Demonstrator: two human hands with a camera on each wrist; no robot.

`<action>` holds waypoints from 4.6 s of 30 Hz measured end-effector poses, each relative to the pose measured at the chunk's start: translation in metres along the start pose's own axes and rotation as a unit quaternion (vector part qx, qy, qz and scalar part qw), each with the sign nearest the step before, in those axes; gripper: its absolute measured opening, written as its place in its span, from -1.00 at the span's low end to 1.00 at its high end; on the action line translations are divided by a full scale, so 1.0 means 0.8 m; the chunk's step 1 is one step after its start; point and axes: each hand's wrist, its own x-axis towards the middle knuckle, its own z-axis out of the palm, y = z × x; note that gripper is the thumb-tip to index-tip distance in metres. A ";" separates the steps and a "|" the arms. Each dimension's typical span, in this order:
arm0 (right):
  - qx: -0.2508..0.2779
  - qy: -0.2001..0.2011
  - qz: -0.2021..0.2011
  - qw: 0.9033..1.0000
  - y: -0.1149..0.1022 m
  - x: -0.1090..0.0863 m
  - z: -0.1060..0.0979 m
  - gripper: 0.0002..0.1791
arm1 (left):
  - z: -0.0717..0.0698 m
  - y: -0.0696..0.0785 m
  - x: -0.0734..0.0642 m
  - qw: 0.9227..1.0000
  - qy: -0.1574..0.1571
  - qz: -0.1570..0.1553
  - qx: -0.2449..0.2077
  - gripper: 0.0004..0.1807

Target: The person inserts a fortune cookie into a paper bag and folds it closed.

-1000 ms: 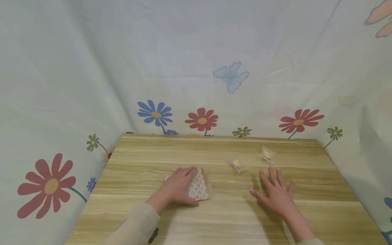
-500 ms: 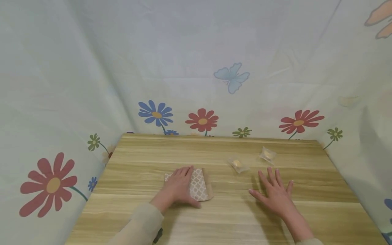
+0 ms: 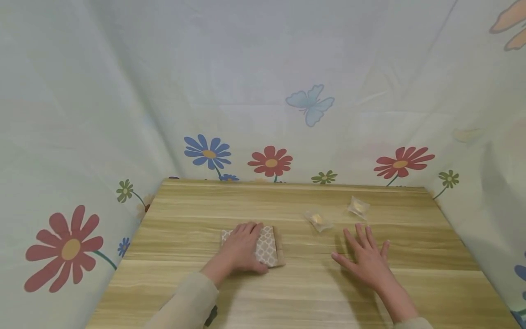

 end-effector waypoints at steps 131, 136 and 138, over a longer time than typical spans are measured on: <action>0.349 0.044 0.003 0.936 -0.116 0.101 0.037 -0.56 | 0.023 0.026 0.011 0.982 0.186 -0.014 -0.033 0.39; 0.336 0.048 -0.003 0.941 -0.119 0.101 0.039 -0.57 | 0.025 0.031 0.014 0.978 0.205 -0.023 -0.039 0.42; 0.331 0.048 -0.003 0.942 -0.119 0.101 0.038 -0.58 | 0.026 0.033 0.014 0.976 0.211 -0.025 -0.044 0.43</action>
